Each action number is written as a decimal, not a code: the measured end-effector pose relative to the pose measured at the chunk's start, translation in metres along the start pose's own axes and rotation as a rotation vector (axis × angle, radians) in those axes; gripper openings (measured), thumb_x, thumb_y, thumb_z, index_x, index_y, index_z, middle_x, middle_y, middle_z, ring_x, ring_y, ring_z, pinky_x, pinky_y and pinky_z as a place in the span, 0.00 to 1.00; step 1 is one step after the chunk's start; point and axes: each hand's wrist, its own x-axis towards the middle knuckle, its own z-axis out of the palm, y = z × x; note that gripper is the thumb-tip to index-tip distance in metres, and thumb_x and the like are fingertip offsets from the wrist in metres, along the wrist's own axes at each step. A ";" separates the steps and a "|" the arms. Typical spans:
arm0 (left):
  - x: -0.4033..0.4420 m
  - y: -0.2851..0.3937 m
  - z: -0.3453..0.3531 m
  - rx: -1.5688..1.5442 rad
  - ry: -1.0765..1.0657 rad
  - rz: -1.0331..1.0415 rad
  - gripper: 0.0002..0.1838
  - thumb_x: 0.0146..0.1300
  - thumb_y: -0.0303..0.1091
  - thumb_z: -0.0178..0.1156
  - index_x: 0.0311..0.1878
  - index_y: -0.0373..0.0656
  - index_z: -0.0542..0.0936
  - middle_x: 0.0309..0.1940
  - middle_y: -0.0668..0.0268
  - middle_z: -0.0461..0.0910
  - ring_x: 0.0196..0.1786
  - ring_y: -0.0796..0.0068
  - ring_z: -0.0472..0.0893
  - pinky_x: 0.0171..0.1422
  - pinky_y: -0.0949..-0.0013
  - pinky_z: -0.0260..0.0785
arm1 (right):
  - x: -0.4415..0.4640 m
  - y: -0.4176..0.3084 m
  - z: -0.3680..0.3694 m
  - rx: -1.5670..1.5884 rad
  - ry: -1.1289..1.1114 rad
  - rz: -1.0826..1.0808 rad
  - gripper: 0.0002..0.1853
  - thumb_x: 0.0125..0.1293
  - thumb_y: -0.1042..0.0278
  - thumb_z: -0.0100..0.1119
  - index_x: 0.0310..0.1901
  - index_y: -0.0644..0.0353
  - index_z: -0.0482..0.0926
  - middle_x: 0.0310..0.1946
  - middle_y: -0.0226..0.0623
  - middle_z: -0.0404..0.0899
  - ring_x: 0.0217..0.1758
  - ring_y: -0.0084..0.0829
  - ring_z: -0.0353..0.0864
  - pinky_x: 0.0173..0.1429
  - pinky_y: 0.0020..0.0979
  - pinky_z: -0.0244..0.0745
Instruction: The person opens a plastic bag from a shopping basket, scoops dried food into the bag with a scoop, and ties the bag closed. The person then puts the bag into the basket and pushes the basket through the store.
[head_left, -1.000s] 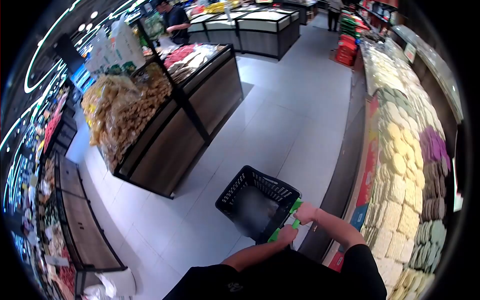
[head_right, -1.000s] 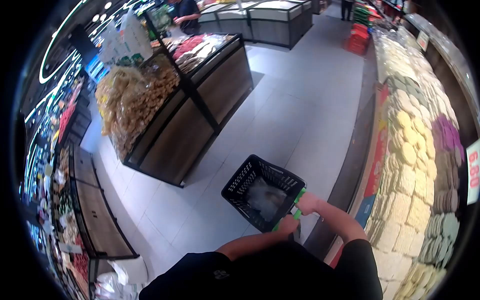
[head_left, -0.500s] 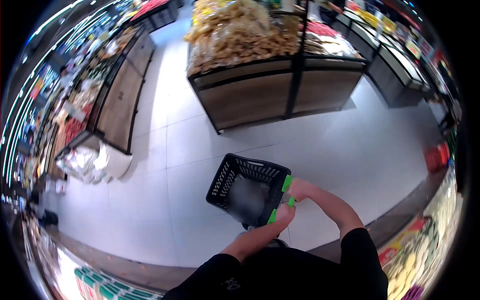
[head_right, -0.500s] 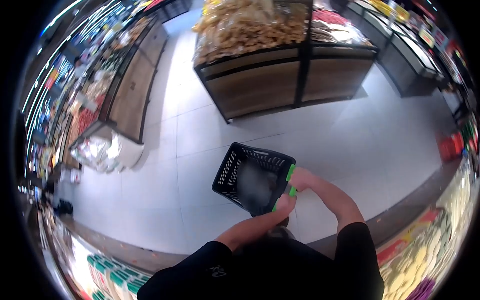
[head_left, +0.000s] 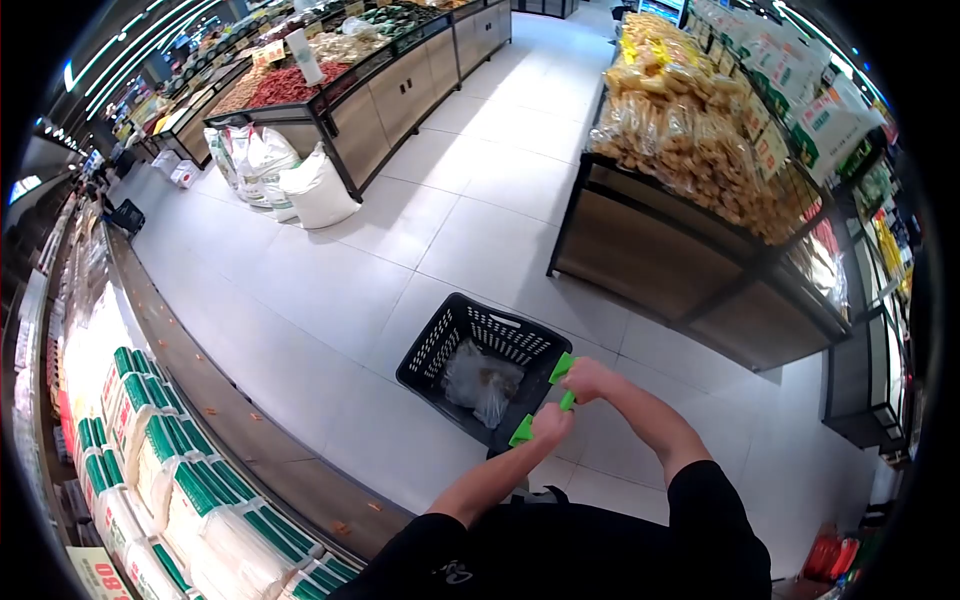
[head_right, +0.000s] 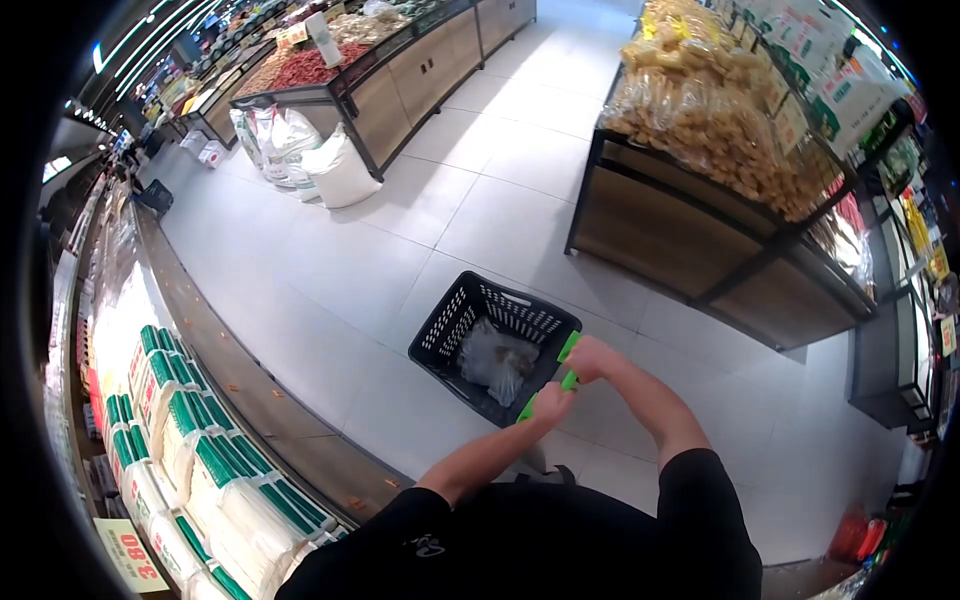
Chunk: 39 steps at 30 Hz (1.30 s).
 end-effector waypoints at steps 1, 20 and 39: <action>0.007 -0.002 -0.014 -0.007 0.007 -0.008 0.21 0.55 0.49 0.59 0.39 0.39 0.84 0.38 0.48 0.83 0.45 0.45 0.83 0.51 0.50 0.74 | 0.015 0.004 -0.011 -0.012 0.004 -0.014 0.06 0.41 0.62 0.64 0.23 0.51 0.81 0.23 0.35 0.82 0.33 0.41 0.84 0.37 0.42 0.77; 0.063 -0.101 -0.306 0.182 0.386 -0.312 0.15 0.58 0.44 0.59 0.32 0.41 0.84 0.30 0.49 0.83 0.37 0.46 0.83 0.41 0.48 0.75 | 0.318 -0.026 -0.181 0.010 0.154 -0.373 0.08 0.40 0.60 0.67 0.22 0.53 0.84 0.24 0.39 0.84 0.31 0.42 0.86 0.36 0.41 0.80; 0.123 -0.204 -0.560 0.365 0.629 -0.460 0.09 0.53 0.40 0.61 0.29 0.45 0.81 0.26 0.53 0.82 0.33 0.47 0.83 0.39 0.49 0.74 | 0.564 -0.084 -0.321 0.187 0.237 -0.375 0.05 0.44 0.66 0.63 0.21 0.56 0.83 0.22 0.39 0.83 0.28 0.40 0.84 0.32 0.40 0.78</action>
